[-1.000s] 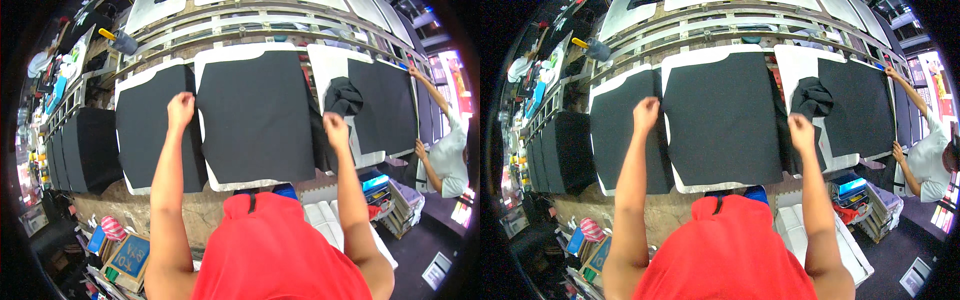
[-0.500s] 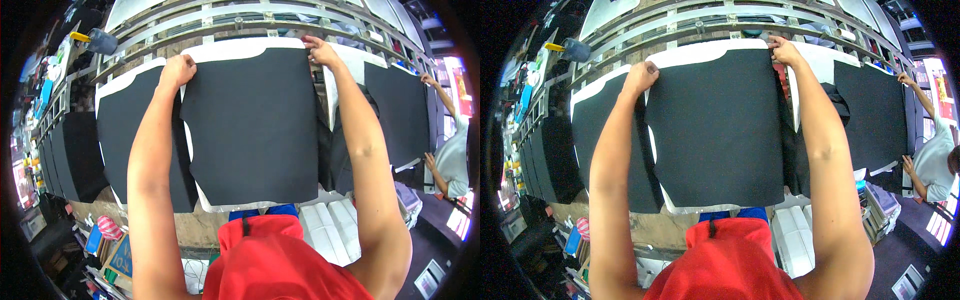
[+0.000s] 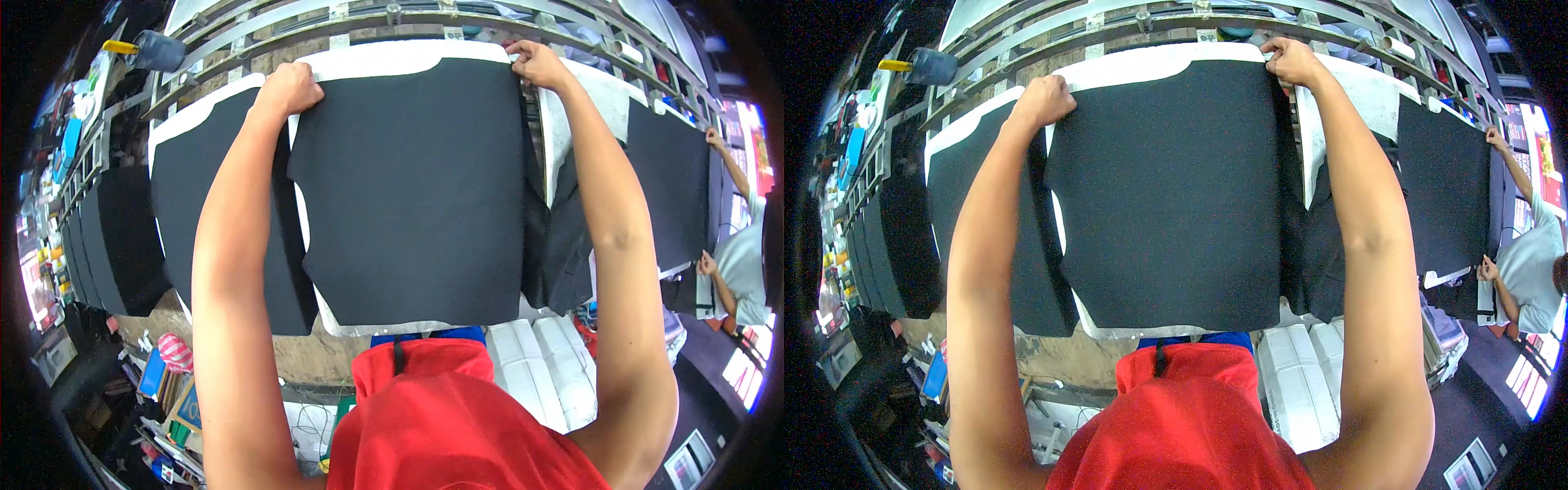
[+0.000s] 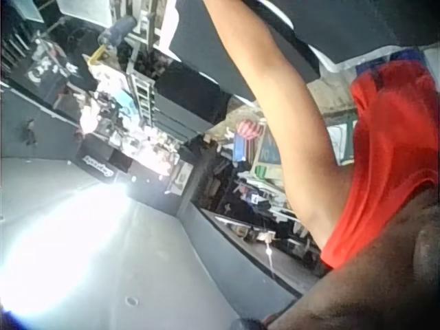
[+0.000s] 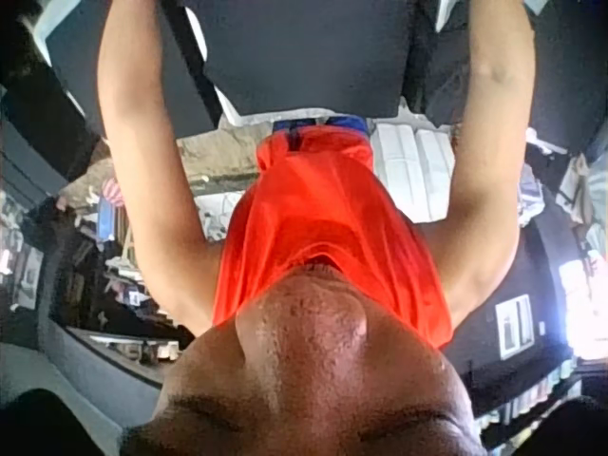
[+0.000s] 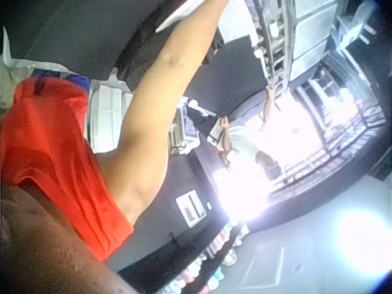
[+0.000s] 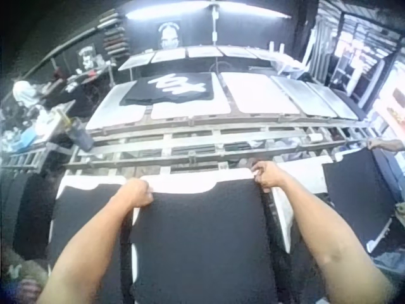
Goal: Positioning and smoothing black t-shirts onto platens for screen printing.
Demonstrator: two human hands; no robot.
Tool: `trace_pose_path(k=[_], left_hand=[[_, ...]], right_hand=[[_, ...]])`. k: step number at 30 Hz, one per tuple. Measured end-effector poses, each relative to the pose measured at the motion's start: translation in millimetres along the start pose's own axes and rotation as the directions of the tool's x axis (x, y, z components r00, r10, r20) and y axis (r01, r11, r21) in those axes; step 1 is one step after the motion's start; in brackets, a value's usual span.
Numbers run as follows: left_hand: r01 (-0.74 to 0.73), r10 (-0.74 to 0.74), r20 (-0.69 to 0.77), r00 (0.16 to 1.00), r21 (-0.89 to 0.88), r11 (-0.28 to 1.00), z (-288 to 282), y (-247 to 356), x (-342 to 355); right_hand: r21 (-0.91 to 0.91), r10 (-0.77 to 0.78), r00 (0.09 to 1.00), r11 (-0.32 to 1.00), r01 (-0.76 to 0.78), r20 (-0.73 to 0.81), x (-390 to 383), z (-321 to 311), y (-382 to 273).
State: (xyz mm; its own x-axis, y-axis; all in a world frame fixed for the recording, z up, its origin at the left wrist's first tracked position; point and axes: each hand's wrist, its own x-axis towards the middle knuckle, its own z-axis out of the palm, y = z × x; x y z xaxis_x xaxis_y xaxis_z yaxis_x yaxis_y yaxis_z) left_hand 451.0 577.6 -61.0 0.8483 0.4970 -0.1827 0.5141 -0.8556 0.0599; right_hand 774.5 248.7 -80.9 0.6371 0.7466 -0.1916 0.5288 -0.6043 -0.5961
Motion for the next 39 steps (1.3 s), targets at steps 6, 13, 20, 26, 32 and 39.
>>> trace_pose_path(k=[6,13,20,26,32,39], left_hand=[[-0.164,0.156,-0.097,0.983,-0.072,0.984,-7.0,-0.3,-2.0],[-0.113,0.117,0.06,0.991,-0.07,0.991,-24.1,-1.9,0.8],[0.026,-0.009,0.086,0.996,-0.196,0.98,-23.3,-4.0,-0.7],[0.124,-0.104,0.09,0.99,-0.26,0.958,-20.7,6.9,-5.6],[0.113,-0.118,-0.024,0.993,-0.15,0.982,-4.2,11.6,-7.3],[-0.107,0.087,-0.109,0.99,-0.185,0.977,-5.8,-0.6,-18.4]], right_hand=[[-0.134,-0.117,0.993,0.984,0.116,0.003,-4.1,-8.0,-4.9],[0.076,-0.074,0.995,0.995,0.069,0.068,-16.7,-7.7,-16.2],[0.168,-0.133,0.988,0.979,0.118,0.081,-14.5,-5.0,-9.2],[0.147,-0.067,0.994,0.988,0.054,0.083,-18.7,-1.6,-14.3],[0.116,-0.109,0.989,0.988,0.097,0.101,-15.8,3.2,-7.8],[0.21,-0.163,0.978,0.969,0.133,0.132,-24.6,-8.5,-19.3]])
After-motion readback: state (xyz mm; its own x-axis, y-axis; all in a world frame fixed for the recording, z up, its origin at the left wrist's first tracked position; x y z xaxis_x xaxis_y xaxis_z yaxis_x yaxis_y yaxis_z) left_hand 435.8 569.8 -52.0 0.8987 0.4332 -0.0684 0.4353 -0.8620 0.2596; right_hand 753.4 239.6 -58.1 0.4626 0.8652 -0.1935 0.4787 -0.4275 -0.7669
